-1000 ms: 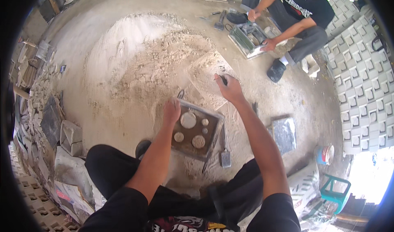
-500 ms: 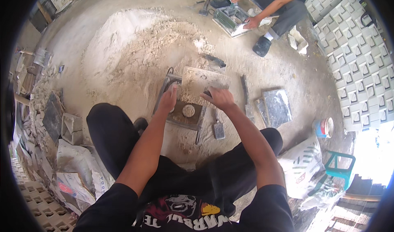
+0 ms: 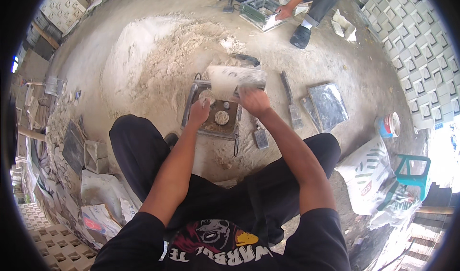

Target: The person fills a metal mold with a mixture of sand and powder, levels it off, and compacts it by hand using a small tool.

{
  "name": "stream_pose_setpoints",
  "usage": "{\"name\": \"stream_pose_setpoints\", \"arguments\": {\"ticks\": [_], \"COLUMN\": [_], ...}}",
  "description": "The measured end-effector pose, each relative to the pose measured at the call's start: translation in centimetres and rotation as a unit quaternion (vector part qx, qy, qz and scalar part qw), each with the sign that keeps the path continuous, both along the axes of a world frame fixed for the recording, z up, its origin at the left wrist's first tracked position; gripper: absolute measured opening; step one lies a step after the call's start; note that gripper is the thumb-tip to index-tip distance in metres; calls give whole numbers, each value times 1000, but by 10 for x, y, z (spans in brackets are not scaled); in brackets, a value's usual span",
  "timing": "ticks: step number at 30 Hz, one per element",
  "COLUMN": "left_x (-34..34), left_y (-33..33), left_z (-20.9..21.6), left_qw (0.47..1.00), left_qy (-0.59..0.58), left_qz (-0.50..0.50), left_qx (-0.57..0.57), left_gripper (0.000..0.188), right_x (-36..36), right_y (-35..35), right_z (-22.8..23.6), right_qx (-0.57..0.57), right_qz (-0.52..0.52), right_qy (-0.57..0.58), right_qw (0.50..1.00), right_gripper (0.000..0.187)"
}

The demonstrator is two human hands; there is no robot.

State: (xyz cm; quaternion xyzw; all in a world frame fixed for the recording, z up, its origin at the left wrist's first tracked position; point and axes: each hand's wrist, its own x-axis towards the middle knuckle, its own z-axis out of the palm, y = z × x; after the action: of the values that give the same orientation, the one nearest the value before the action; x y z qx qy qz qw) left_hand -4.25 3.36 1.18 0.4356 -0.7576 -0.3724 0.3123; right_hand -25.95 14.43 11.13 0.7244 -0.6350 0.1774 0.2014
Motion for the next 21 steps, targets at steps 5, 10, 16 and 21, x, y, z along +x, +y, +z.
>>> {"name": "stream_pose_setpoints", "arguments": {"ticks": [5,10,16,21], "left_x": [15,-18,-19,-3], "left_y": [12,39,34,33], "left_z": [6,44,32,13], "left_qw": [997,994,994,993], "left_qy": [-71,-91,-63,-97], "left_qz": [14,-18,18,14], "left_qx": [-25,-54,-83,-64], "left_gripper": [24,26,31,36], "right_x": [-23,-103,-97,-89], "right_y": [-13,17,8,9], "right_z": [-10,-79,-104,-104], "right_qx": [94,134,141,205], "right_qz": [-304,-448,-420,-365], "right_qy": [-282,-458,-487,-340], "right_qw": [905,757,753,842], "right_gripper": [49,54,41,40]}}
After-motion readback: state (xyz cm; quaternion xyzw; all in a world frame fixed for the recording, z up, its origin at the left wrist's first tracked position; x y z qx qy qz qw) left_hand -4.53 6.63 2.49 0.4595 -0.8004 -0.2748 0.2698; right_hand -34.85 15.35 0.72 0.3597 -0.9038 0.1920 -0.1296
